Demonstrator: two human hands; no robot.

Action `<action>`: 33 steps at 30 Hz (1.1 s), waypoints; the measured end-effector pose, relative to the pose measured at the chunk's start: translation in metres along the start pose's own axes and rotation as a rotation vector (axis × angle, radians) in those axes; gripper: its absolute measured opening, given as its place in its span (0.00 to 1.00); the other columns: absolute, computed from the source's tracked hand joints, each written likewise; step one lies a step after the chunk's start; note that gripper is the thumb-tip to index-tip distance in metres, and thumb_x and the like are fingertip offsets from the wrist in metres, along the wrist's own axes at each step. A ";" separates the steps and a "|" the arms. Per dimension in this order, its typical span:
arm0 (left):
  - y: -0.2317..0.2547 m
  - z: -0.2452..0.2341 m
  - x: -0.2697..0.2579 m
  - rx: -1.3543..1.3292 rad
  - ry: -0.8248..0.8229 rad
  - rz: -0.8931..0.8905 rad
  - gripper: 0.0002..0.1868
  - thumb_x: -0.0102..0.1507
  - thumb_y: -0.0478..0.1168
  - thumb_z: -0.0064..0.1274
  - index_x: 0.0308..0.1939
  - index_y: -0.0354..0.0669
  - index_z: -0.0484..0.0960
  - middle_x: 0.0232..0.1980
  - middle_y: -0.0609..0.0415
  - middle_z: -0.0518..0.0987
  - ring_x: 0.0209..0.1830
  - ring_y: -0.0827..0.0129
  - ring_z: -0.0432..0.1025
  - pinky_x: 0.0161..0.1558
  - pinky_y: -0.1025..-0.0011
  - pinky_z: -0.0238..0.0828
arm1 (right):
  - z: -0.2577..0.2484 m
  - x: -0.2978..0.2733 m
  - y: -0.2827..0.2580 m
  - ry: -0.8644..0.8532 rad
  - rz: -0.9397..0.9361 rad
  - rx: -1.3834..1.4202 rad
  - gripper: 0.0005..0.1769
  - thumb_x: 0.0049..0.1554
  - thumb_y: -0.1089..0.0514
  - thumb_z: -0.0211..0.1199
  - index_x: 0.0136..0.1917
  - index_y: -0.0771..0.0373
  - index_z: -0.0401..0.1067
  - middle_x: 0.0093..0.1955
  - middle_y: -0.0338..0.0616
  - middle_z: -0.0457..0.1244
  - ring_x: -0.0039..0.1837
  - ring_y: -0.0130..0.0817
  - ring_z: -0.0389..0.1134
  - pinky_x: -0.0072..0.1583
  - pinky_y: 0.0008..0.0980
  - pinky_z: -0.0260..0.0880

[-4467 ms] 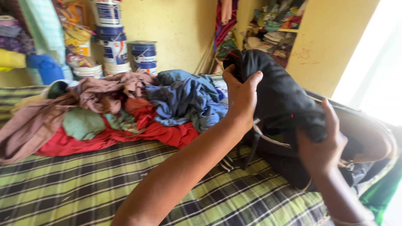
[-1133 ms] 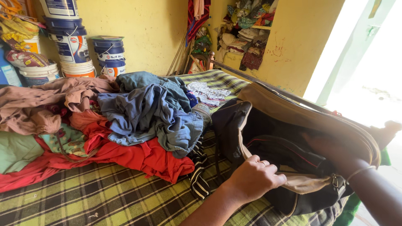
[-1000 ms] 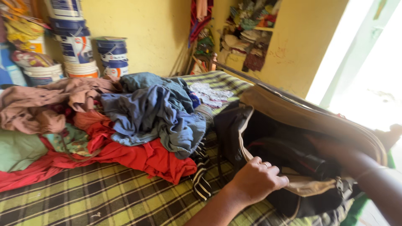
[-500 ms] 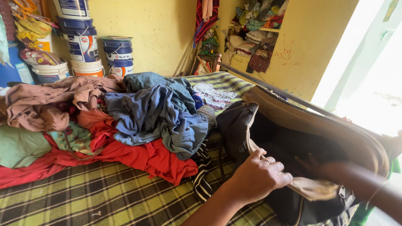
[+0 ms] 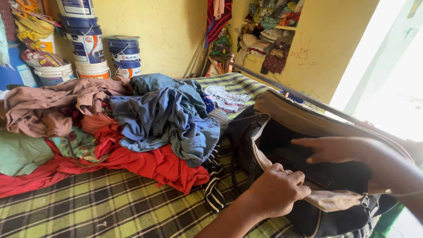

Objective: The person folds a pair of black shorts and a patterned light-blue shirt on a bed and places them into a black travel bag.

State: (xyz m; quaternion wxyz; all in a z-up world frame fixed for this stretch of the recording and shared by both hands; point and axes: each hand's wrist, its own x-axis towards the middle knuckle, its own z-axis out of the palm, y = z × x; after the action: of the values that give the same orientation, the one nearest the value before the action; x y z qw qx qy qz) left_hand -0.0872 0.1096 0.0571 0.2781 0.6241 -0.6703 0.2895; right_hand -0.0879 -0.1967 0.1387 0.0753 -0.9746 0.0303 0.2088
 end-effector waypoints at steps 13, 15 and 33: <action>-0.011 0.012 0.025 -0.179 -0.171 -0.205 0.31 0.54 0.40 0.52 0.63 0.41 0.74 0.59 0.40 0.78 0.54 0.46 0.76 0.53 0.53 0.71 | 0.085 0.030 -0.040 -0.119 0.215 -0.291 0.51 0.63 0.40 0.55 0.85 0.37 0.25 0.88 0.46 0.29 0.84 0.48 0.33 0.82 0.53 0.25; -0.015 0.020 0.038 -0.107 -0.252 -0.212 0.40 0.50 0.44 0.56 0.66 0.37 0.69 0.60 0.35 0.75 0.60 0.41 0.72 0.51 0.48 0.68 | 0.093 0.031 -0.031 -0.104 0.227 -0.302 0.53 0.62 0.40 0.56 0.85 0.38 0.23 0.88 0.46 0.27 0.85 0.49 0.29 0.82 0.55 0.24; 0.010 0.006 0.034 0.205 -0.431 -0.080 0.09 0.59 0.38 0.53 0.40 0.51 0.88 0.46 0.57 0.81 0.54 0.64 0.78 0.58 0.57 0.69 | 0.103 0.052 -0.005 -0.209 0.121 -0.500 0.54 0.63 0.33 0.59 0.85 0.47 0.28 0.86 0.57 0.22 0.86 0.56 0.28 0.82 0.56 0.33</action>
State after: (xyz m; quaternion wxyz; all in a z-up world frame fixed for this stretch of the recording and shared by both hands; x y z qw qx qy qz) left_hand -0.0998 0.0826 0.0777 0.0750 0.7227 -0.6559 0.2048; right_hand -0.0813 -0.1765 0.0253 -0.1773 -0.9325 0.0278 0.3134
